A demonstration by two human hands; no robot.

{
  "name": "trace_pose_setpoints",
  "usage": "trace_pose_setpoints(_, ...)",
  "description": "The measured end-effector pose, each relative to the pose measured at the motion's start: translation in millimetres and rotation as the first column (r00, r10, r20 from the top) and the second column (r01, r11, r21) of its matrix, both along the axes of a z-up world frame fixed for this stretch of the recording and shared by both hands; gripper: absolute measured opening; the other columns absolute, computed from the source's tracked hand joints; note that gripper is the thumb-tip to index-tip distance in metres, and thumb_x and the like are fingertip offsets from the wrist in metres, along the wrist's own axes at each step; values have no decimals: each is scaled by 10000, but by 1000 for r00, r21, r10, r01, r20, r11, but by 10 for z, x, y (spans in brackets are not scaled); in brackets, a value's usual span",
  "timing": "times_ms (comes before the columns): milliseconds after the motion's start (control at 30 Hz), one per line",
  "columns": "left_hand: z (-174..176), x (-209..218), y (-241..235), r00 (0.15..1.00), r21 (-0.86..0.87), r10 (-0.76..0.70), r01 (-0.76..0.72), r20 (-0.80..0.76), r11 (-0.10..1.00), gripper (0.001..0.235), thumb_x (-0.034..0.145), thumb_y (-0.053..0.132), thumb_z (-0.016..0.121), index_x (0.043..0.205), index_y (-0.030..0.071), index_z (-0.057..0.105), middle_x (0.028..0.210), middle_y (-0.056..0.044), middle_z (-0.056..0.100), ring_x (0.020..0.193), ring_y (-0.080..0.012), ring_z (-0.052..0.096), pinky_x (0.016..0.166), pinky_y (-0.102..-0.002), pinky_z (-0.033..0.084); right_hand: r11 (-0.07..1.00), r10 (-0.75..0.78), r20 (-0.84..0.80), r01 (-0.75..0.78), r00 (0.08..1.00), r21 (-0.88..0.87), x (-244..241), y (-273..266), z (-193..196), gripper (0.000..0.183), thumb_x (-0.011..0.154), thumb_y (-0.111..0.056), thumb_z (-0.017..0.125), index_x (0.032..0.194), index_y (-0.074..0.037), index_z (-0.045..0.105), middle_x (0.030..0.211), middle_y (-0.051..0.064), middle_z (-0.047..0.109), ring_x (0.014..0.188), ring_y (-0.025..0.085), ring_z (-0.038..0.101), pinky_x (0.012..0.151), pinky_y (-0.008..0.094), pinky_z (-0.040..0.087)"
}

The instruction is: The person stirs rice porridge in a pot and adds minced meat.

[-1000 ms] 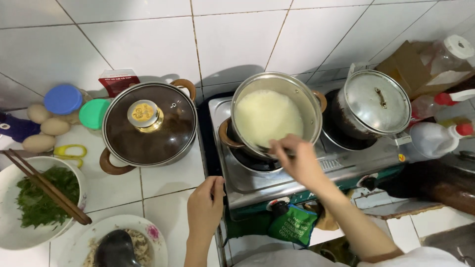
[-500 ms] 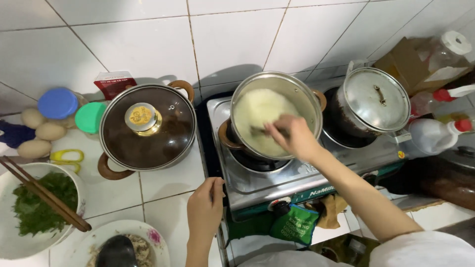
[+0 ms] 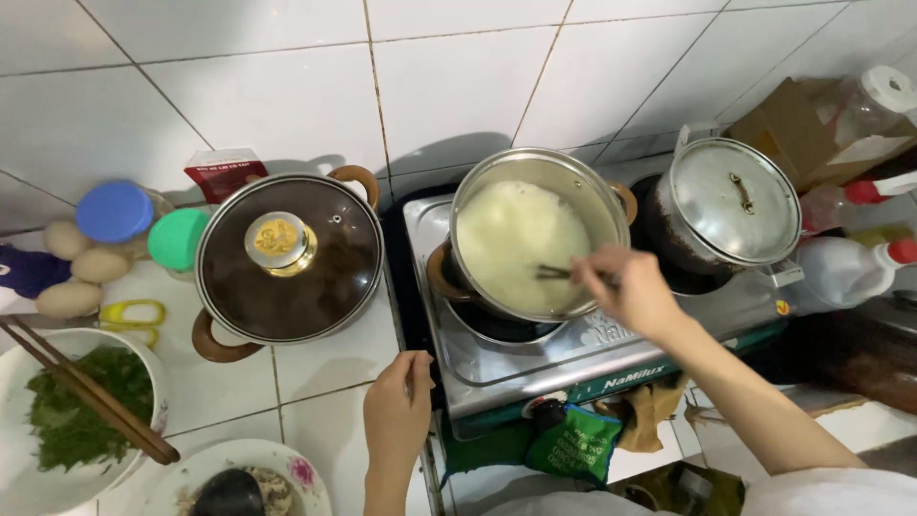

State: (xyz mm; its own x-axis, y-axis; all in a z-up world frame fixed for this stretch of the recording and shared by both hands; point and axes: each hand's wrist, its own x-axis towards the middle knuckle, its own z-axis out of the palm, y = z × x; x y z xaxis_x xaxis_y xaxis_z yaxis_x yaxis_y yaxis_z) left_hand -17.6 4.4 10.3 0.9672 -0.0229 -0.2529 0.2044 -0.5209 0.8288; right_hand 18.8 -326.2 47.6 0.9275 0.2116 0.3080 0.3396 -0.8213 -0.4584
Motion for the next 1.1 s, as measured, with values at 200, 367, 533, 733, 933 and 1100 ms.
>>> trace_pose_setpoints(200,-132,14,22,988,28,4,-8,153,1000,323,995,327,564,954,54,733,715,-93,708,649,-259,671,627,-387,500,983,-146,36,141,989,117,567,206,-80,208,1016,-182,672,909,-34,771,779,105,716,640,225,682,587,358,528)
trace_pose_setpoints(367,-109,25,-2,991,9,15,-16,130,1000,313,986,325,571,953,58,730,720,-92,706,639,-266,672,622,-392,504,996,43,-114,-33,993,85,-20,340,218,240,974,-191,670,809,-49,772,708,110,696,604,250,656,581,370,527)
trace_pose_setpoints(533,-199,21,19,994,24,12,-15,108,1000,309,989,326,574,947,64,733,709,-88,716,642,-259,676,625,-385,503,987,-162,-84,160,983,-33,12,-242,105,217,967,-192,676,833,-48,769,749,130,705,626,258,679,600,374,549)
trace_pose_setpoints(733,-125,23,-45,995,25,13,-15,94,1000,310,988,324,574,954,58,729,733,-88,710,648,-261,670,628,-388,505,988,-149,-19,150,989,49,497,88,-84,228,1000,-216,681,881,-48,779,765,125,699,635,252,682,575,359,528)
trace_pose_setpoints(933,-224,5,45,992,96,23,-35,123,995,302,990,317,581,937,63,736,751,-98,691,715,-265,657,682,-393,504,998,54,-116,-49,992,41,-140,132,191,211,944,-194,697,801,-59,773,730,107,700,625,233,671,602,369,545)
trace_pose_setpoints(1100,-367,-5,89,973,91,15,-37,230,995,294,990,306,590,929,54,728,782,-100,695,764,-282,650,709,-406,502,982,-144,-74,133,987,-136,-74,-64,242,154,921,-154,712,864,-27,778,718,161,645,614,332,638,582,423,519)
